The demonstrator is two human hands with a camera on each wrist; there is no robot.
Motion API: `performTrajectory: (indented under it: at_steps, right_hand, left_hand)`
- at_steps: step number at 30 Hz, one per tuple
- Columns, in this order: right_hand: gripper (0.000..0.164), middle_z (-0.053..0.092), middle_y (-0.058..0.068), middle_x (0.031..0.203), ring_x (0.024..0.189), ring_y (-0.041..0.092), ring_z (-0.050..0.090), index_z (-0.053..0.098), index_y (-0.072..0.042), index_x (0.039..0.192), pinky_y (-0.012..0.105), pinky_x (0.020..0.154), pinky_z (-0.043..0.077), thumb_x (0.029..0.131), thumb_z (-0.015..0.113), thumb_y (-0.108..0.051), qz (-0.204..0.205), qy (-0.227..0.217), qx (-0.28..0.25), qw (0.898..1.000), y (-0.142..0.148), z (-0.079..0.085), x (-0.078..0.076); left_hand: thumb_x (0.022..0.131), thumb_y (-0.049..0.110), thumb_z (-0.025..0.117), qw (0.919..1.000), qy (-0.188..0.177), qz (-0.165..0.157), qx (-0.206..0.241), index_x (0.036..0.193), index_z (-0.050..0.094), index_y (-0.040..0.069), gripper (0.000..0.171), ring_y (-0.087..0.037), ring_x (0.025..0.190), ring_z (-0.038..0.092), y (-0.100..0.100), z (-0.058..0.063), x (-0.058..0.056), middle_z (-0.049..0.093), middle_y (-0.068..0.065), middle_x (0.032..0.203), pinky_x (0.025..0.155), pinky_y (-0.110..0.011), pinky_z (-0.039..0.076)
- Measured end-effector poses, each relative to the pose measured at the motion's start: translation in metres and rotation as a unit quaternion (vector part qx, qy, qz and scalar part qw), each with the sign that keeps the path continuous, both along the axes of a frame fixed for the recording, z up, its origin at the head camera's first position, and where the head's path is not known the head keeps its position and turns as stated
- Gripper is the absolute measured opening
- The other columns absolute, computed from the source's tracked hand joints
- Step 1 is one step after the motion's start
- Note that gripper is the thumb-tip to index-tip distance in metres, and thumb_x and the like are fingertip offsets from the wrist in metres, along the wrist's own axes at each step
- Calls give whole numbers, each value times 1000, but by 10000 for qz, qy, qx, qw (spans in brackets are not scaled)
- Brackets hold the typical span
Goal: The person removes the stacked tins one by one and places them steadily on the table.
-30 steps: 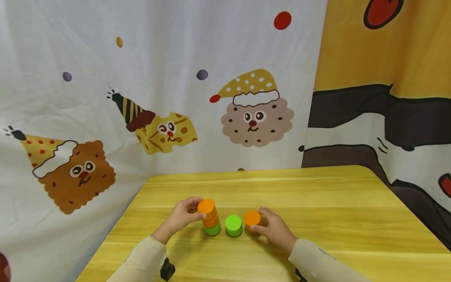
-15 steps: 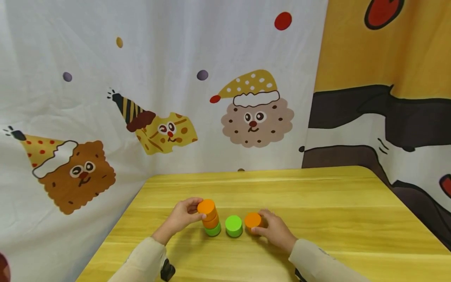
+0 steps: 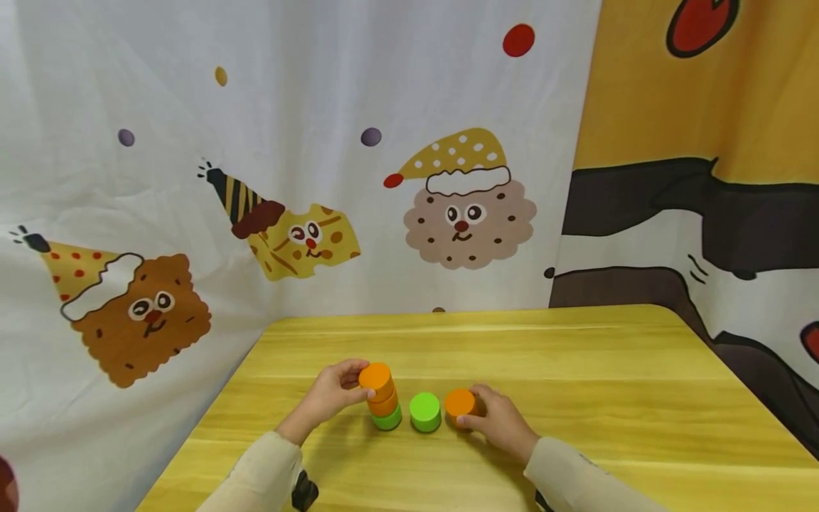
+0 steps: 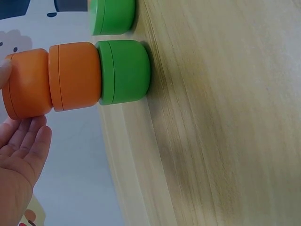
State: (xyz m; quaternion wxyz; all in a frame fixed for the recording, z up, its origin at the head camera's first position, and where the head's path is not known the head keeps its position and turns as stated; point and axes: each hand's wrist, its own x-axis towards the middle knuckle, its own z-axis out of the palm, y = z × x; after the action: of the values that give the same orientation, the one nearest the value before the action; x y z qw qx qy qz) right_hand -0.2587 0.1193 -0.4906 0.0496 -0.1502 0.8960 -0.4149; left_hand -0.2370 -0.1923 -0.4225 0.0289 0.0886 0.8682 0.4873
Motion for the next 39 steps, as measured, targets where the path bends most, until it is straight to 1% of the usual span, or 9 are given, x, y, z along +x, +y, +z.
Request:
performTrajectory:
  at_steps: [4,8,14,16,20,31,36,39]
  right_hand:
    - [67,46,27,134,124,43,41,51,2,128,58,102,32,77,74,-35,-19,-39,41,10000,0,0,1]
    - [63,52,24,128,121,40,46,51,2,127,57,101,35,78,74,-31,-33,-6,34,10000,0,1,3]
    - [61,56,20,124,117,38,50,53,2,124,56,100,36,77,75,-29,-24,79,99,9999,0,1,5]
    - [60,57,19,123,117,37,50,53,1,124,56,100,36,76,75,-29,-37,51,90,9999,-1,1,5]
    - [60,58,18,122,116,36,51,54,0,123,56,99,36,76,76,-29,-49,15,79,10000,0,1,5]
    - [71,53,25,126,119,42,46,51,4,126,58,99,35,73,77,-36,-144,-162,70,9997,-1,1,5]
    - [77,47,26,132,124,44,41,46,5,131,58,101,33,75,74,-41,-130,-182,-75,9997,1,1,1]
    - [78,44,27,136,126,44,38,44,4,133,58,102,32,78,71,-44,-128,-98,-92,9998,0,6,-3]
  left_hand:
    - [79,26,74,10000,57,-6,-33,128,51,0,60,-31,111,55,0,0,0,55,-17,126,92,-42,48]
    - [79,27,74,9999,121,-1,-118,127,52,-1,59,-31,109,55,1,0,0,56,-18,124,91,-42,49]
    - [79,25,75,10000,60,-16,-40,127,52,0,59,-31,110,55,1,1,0,56,-16,124,92,-42,48]
    - [79,25,75,10000,19,8,-16,127,52,1,58,-30,110,55,1,1,0,56,-15,124,93,-42,47]
    - [78,24,75,10000,54,6,-14,126,52,0,58,-30,110,55,1,0,0,56,-16,124,92,-42,48]
    - [78,22,75,10000,63,36,5,125,52,0,57,-31,109,55,3,0,3,56,-16,123,93,-44,47]
    - [79,21,75,9999,114,-9,56,125,53,0,55,-31,108,55,4,1,3,57,-15,120,94,-45,46]
    - [79,21,75,9998,144,-54,148,129,49,0,60,-32,111,53,3,0,2,55,-16,123,96,-46,45]
